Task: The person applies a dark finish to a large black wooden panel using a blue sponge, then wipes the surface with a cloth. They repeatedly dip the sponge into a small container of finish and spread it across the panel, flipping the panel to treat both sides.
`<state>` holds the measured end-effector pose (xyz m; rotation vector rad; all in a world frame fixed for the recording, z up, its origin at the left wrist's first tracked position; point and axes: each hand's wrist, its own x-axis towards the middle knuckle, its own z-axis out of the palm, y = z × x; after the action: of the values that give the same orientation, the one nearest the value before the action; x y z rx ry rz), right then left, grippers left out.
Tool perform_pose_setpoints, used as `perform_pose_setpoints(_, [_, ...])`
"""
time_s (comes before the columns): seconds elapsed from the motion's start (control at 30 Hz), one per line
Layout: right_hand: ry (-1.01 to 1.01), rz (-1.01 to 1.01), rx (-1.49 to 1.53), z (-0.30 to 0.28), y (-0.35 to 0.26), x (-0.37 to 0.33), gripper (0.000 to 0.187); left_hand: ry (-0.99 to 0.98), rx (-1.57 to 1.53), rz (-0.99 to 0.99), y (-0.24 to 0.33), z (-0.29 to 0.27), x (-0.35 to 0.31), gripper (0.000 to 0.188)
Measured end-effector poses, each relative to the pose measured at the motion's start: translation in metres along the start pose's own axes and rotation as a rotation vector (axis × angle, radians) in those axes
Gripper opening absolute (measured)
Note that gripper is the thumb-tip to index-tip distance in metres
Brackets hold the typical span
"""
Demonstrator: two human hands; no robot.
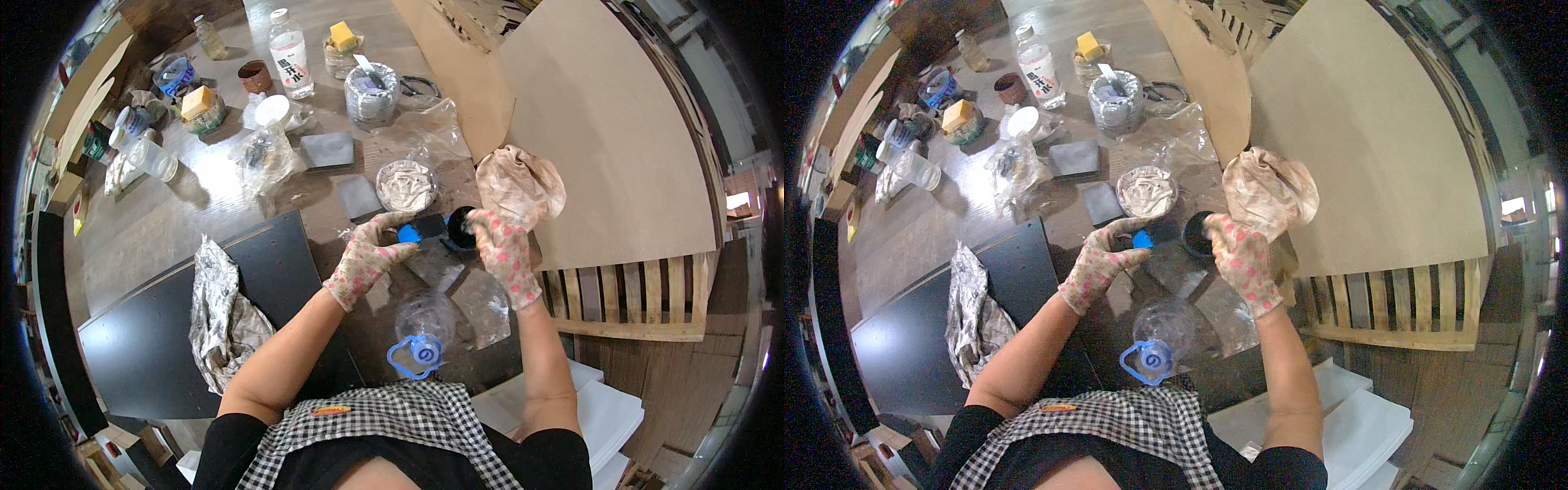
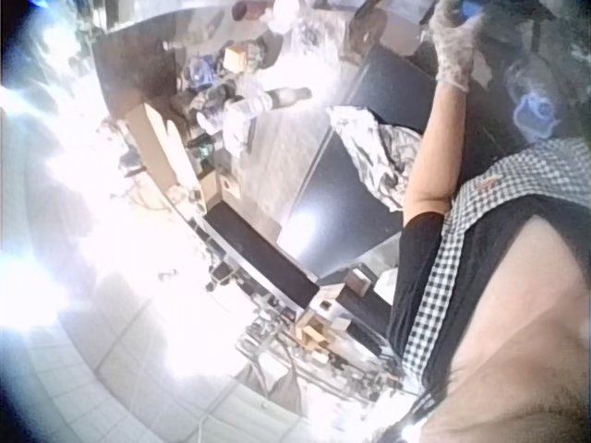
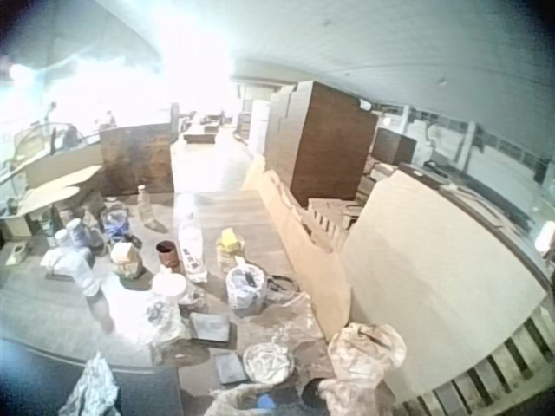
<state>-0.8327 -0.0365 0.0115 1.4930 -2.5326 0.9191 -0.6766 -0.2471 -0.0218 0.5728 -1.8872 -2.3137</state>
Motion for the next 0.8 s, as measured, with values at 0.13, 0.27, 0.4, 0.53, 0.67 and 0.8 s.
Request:
perform_pose_setpoints(0.13, [-0.134,0.093,0.013,-0.0048,0.0062,-0.0009,0.017,-0.003,0.029,-0.056,0.0054,-0.0003,-0.0013,0.053])
perform_pose_setpoints(0.27, [0.140,-0.151,-0.360,-0.0013,0.0102,0.0012,0.018,-0.041,0.098,-0.031,0.0070,0.0010,0.0007,0.054])
perform_pose_setpoints(0.4, [-0.103,-0.079,0.043,0.0020,0.0075,0.0020,0.018,0.012,0.149,-0.007,0.0071,0.0023,0.0006,0.051])
perform_pose_setpoints(0.53, [0.076,0.026,-0.081,-0.0008,0.0066,0.0007,0.019,-0.010,0.155,0.023,0.0074,0.0018,-0.0010,0.051])
perform_pose_setpoints(0.67, [-0.094,-0.067,-0.045,-0.0043,0.0100,-0.0002,0.020,-0.016,0.182,0.026,0.0069,0.0012,-0.0005,0.052])
perform_pose_setpoints(0.8, [-0.021,-0.119,0.099,-0.0037,0.0111,-0.0026,0.024,-0.013,0.122,-0.013,0.0044,0.0022,0.0004,0.052])
